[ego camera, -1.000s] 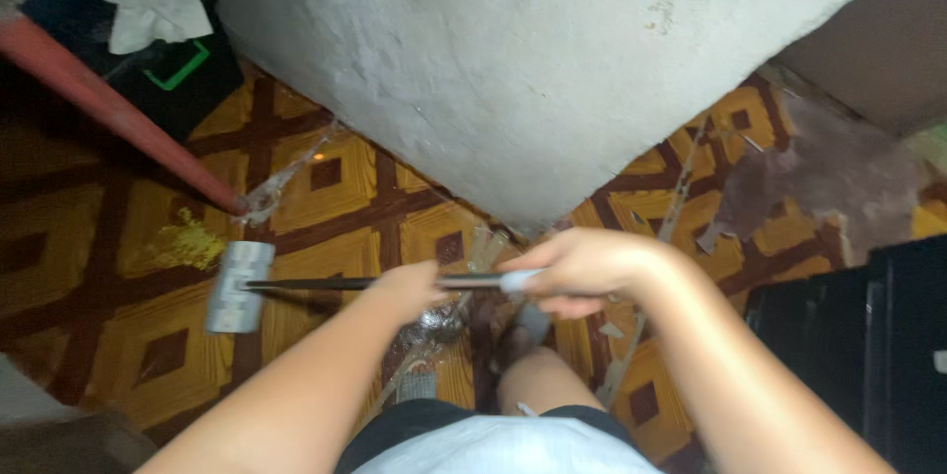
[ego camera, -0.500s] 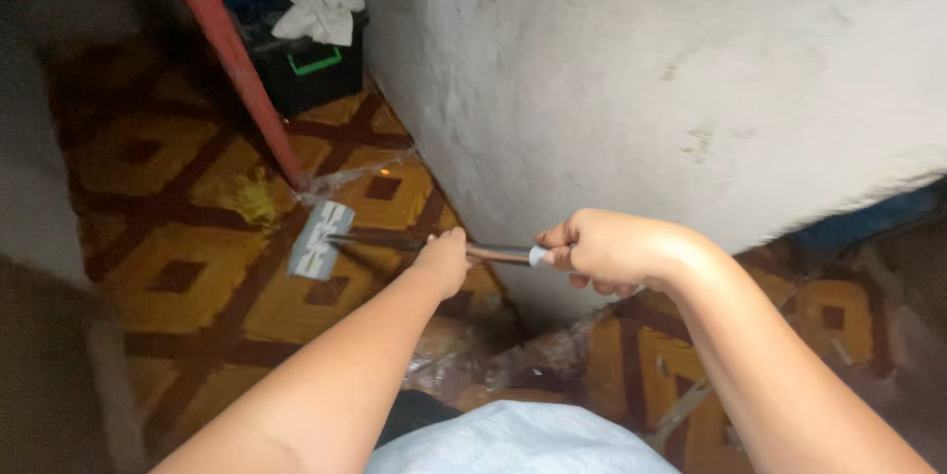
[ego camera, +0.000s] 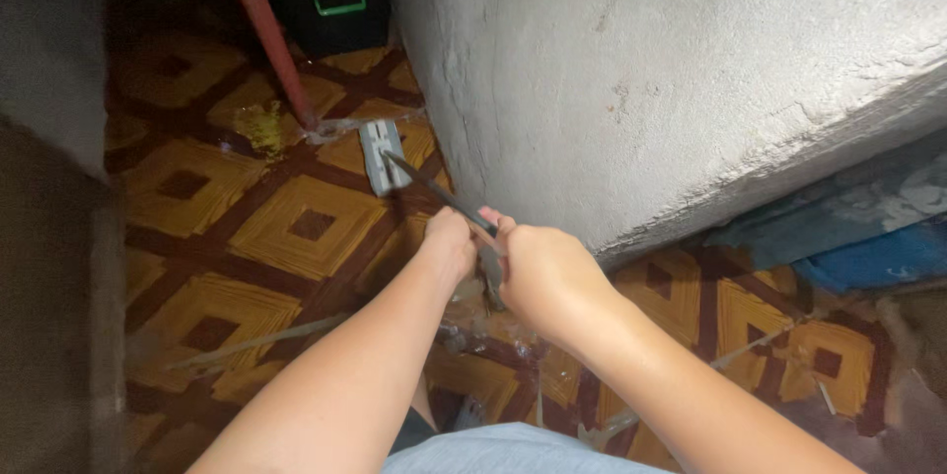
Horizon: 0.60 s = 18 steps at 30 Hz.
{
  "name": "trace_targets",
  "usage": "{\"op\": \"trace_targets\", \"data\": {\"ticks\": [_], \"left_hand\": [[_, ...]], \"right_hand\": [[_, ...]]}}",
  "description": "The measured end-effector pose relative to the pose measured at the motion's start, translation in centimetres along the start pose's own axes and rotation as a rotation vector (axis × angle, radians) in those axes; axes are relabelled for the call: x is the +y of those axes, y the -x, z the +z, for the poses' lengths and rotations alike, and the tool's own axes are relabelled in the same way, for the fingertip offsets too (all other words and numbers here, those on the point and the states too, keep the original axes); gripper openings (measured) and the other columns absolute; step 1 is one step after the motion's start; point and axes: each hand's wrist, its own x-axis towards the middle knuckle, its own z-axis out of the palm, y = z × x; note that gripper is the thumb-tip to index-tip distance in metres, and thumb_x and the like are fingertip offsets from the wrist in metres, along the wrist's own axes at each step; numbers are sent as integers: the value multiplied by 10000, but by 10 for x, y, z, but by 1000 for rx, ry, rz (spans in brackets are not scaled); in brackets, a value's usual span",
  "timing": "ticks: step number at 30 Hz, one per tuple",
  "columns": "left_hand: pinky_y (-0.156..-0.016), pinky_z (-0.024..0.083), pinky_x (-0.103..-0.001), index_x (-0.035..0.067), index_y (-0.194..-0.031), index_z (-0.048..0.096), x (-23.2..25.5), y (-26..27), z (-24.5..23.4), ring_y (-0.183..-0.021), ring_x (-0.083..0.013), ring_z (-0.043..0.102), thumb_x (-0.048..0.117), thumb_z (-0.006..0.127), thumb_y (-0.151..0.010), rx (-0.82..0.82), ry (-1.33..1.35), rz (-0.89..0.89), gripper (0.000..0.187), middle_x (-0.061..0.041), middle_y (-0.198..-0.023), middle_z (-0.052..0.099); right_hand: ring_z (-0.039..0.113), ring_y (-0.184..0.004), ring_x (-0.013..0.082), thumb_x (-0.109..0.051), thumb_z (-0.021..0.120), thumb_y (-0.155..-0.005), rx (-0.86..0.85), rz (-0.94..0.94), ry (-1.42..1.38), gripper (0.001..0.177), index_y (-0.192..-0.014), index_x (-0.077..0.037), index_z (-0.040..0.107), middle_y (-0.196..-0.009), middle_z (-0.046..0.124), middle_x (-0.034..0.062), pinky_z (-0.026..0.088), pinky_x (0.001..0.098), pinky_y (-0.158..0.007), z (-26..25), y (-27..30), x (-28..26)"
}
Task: The person mops a patterned wooden floor using a flat mop. They move a small table covered with a cloth and a metal basin to clean underneath it, then return the items to their original positions. The person continues mopping the floor around the room, focusing on corners and edges.
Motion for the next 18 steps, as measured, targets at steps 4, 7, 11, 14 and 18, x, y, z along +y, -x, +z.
{"op": "trace_targets", "data": {"ticks": [4, 7, 11, 14, 18], "left_hand": [[-825, 643, -439, -61, -1156, 531, 31, -30, 10, -923, -309, 674, -18, 439, -1031, -3, 99, -34, 161, -184, -1083, 615], [-864, 597, -465, -55, -1286, 566, 76, -46, 9, -1015, -322, 701, 103, 372, -1023, -200, -278, -53, 362, -215, -1242, 676], [-1013, 486, -532, 166, -1579, 312, 140, -37, 5, -1227, -271, 516, 116, 456, -1031, -152, -737, -47, 569, -60, -1487, 492], [-989, 545, -500, 201, -1580, 359, 172, -29, -5, -1216, -272, 573, 159, 482, -1018, -7, -735, 13, 577, -57, -1424, 516], [-870, 551, -435, 177, -1436, 518, 188, -28, -39, -1011, -224, 612, 183, 482, -995, 144, -770, 9, 443, -57, -1213, 646]], "right_hand": [[701, -880, 426, -70, 625, -848, -3, 128, 10, 226, -1063, -17, 671, -882, 712, 239, 553, 518, -810, 5, -40, -8], [710, -909, 430, -81, 669, -811, 26, 150, 36, 273, -1057, 38, 666, -914, 719, 257, 573, 488, -815, 14, -97, -12], [698, -1039, 414, -137, 682, -861, -142, 270, -26, 239, -1037, 7, 754, -1061, 721, 262, 566, 473, -906, 28, -189, -24], [683, -1102, 419, -135, 693, -860, -145, 302, -46, 265, -1065, 22, 748, -1130, 707, 274, 565, 474, -937, 50, -243, -17], [644, -1156, 441, -119, 671, -870, -75, 302, -36, 284, -1112, 14, 740, -1181, 674, 297, 526, 482, -984, 82, -321, 10]]}}
